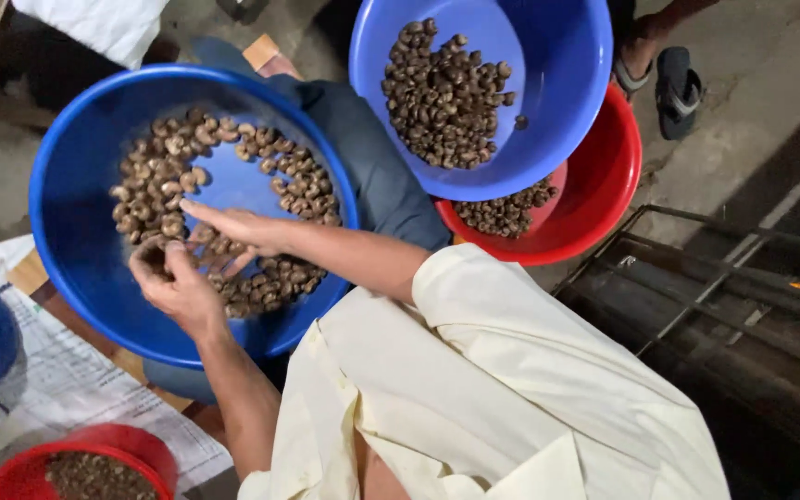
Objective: Manually sorting cashew nuts from a large blue bowl into smaller red and blue bowls based on quality or type.
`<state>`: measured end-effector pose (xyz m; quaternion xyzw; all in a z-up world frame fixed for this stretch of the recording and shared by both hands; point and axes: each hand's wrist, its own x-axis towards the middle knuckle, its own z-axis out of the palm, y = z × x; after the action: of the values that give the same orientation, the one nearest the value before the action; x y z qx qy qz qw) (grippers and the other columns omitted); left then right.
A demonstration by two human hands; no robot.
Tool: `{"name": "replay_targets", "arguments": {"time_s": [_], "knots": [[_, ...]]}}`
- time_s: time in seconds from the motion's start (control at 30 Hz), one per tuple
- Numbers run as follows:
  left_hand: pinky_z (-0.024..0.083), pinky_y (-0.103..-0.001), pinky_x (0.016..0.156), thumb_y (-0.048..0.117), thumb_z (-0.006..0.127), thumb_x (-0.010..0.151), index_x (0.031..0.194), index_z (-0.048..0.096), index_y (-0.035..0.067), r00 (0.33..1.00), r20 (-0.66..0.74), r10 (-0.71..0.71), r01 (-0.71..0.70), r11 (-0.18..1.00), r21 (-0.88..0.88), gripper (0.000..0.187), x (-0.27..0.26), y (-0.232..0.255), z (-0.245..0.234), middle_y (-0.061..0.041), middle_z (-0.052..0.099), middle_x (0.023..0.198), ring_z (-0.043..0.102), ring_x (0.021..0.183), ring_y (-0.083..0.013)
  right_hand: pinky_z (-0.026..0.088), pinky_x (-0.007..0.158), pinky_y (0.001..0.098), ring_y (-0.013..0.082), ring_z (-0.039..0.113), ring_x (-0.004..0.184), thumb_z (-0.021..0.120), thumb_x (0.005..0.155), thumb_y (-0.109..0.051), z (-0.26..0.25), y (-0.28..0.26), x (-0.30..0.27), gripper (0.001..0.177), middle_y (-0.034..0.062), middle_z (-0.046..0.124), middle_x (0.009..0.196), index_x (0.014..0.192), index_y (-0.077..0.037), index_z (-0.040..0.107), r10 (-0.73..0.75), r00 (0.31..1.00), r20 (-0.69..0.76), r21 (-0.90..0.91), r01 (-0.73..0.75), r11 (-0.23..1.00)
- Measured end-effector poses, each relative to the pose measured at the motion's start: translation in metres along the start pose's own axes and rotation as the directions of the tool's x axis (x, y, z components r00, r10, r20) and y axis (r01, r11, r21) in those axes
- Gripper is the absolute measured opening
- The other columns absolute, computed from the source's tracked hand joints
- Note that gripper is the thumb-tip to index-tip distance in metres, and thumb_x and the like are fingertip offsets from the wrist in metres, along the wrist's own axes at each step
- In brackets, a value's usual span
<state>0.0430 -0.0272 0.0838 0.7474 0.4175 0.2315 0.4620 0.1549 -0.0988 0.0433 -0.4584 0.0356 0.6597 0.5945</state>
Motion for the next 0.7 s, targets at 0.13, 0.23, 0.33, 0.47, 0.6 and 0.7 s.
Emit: {"name": "replay_targets", "arguments": {"time_s": [0.13, 0.23, 0.33, 0.47, 0.6, 0.7], "knots": [[0.052, -0.057, 0.095, 0.012, 0.063, 0.106, 0.134, 0.057, 0.005, 0.977, 0.111, 0.181, -0.195, 0.973, 0.125, 0.03, -0.026, 0.046, 0.014, -0.023, 0.064, 0.118, 0.064, 0.111, -0.0389, 0.065, 0.072, 0.0526, 0.0301, 0.069, 0.085, 0.064, 0.083, -0.071, -0.004, 0.017, 0.019, 0.096, 0.0195, 0.06, 0.108, 0.136, 0.008, 0.05, -0.047, 0.998, -0.043, 0.215, 0.055, 0.975], [0.048, -0.055, 0.103, 0.006, 0.062, 0.107, 0.137, 0.057, 0.006, 0.971, 0.067, 0.228, -0.232, 0.971, 0.051, 0.03, -0.031, 0.058, 0.015, -0.022, 0.063, 0.124, 0.062, 0.119, -0.0371, 0.067, 0.059, 0.0411, 0.0272, 0.071, 0.079, 0.068, 0.09, -0.06, -0.008, 0.0, 0.006, 0.064, 0.007, 0.061, 0.091, 0.116, -0.002, 0.064, -0.133, 0.991, 0.029, 0.315, 0.117, 0.942], [0.053, -0.05, 0.099, 0.009, 0.062, 0.109, 0.134, 0.059, 0.008, 0.971, -0.015, 0.237, -0.235, 0.969, 0.07, 0.025, -0.022, 0.035, 0.001, -0.02, 0.067, 0.125, 0.066, 0.117, -0.0347, 0.066, 0.053, 0.0304, 0.0258, 0.078, 0.08, 0.071, 0.094, -0.049, -0.023, 0.004, 0.01, 0.047, 0.0094, 0.073, 0.097, 0.116, -0.008, 0.067, -0.159, 0.98, 0.124, 0.37, 0.103, 0.923], [0.055, -0.054, 0.082, 0.006, 0.063, 0.108, 0.128, 0.061, 0.0, 0.963, -0.001, 0.268, -0.266, 0.954, 0.136, 0.021, -0.012, -0.014, -0.032, -0.028, 0.066, 0.115, 0.067, 0.102, -0.0458, 0.069, 0.06, 0.0358, 0.0261, 0.079, 0.082, 0.071, 0.093, -0.049, -0.053, -0.029, -0.047, 0.05, 0.0131, 0.076, 0.1, 0.121, -0.007, 0.067, -0.206, 0.961, 0.184, 0.356, 0.131, 0.925], [0.055, -0.044, 0.082, 0.002, 0.065, 0.1, 0.118, 0.064, -0.004, 0.965, 0.07, 0.252, -0.261, 0.923, 0.282, 0.019, -0.006, -0.013, -0.05, -0.023, 0.067, 0.106, 0.065, 0.094, -0.0388, 0.06, 0.053, 0.0286, 0.0263, 0.076, 0.083, 0.062, 0.096, -0.037, -0.13, -0.056, -0.112, 0.037, 0.0143, 0.075, 0.105, 0.118, -0.008, 0.065, -0.422, 0.906, -0.024, 0.333, 0.405, 0.852], [0.054, -0.039, 0.084, 0.006, 0.067, 0.095, 0.121, 0.062, -0.004, 0.969, 0.084, 0.231, -0.245, 0.884, 0.399, 0.028, 0.017, -0.047, -0.048, -0.019, 0.067, 0.109, 0.065, 0.091, -0.0322, 0.047, 0.047, 0.025, 0.0213, 0.07, 0.073, 0.067, 0.092, -0.034, -0.198, -0.061, -0.148, 0.038, 0.0123, 0.073, 0.099, 0.118, -0.005, 0.069, -0.473, 0.832, -0.29, 0.362, 0.553, 0.751]]}}
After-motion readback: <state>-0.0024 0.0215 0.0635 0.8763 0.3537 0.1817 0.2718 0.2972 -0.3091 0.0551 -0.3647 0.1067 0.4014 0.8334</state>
